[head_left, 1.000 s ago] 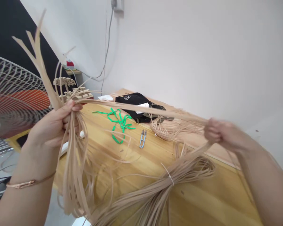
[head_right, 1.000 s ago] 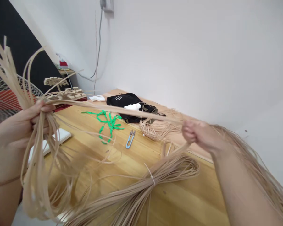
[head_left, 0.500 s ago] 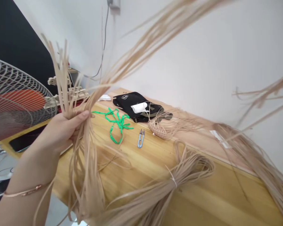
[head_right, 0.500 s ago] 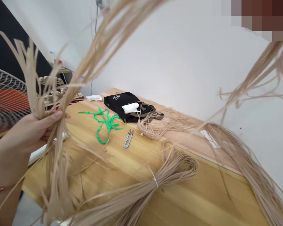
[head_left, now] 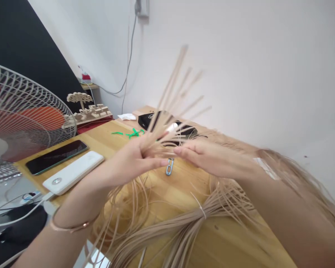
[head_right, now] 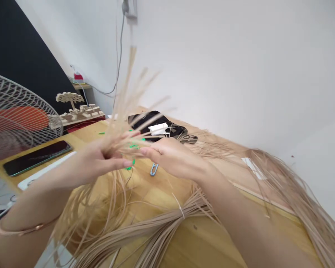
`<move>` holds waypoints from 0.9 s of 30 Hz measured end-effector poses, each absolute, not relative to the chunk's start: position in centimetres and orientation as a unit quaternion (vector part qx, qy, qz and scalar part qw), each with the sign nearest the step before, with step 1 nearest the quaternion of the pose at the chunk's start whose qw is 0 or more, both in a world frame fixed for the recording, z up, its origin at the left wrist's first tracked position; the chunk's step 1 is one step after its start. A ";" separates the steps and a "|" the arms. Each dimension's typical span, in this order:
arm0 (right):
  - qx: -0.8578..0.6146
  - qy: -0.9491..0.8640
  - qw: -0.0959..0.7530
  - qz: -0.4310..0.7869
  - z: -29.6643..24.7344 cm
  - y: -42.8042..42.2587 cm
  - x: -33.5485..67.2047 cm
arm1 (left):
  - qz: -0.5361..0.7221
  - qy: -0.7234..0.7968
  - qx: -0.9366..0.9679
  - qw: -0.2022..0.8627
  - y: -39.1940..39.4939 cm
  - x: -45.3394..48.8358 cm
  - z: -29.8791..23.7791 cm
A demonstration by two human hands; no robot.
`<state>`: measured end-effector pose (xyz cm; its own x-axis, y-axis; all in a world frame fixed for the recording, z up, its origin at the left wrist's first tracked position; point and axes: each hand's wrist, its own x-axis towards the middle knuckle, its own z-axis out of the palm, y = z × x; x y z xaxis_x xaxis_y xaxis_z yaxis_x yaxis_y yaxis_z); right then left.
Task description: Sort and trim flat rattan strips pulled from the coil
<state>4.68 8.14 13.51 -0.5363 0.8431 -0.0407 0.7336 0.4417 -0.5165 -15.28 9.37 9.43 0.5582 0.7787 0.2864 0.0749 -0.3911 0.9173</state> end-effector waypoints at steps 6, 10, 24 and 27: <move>-0.411 -0.827 0.176 0.343 12.5 8.0 4.2 | 0.263 0.224 0.844 0.411 10.2 -13.3 8.3; -0.421 -0.823 0.169 0.343 12.2 7.5 4.9 | 0.263 0.204 0.841 0.426 10.1 -13.6 7.9; -0.436 -0.621 0.246 0.603 8.7 7.8 13.2 | 0.437 0.301 0.498 0.686 12.3 -19.3 9.3; -0.431 -0.584 0.255 0.638 6.3 7.6 13.5 | 0.481 0.296 0.481 0.670 12.4 -20.0 9.5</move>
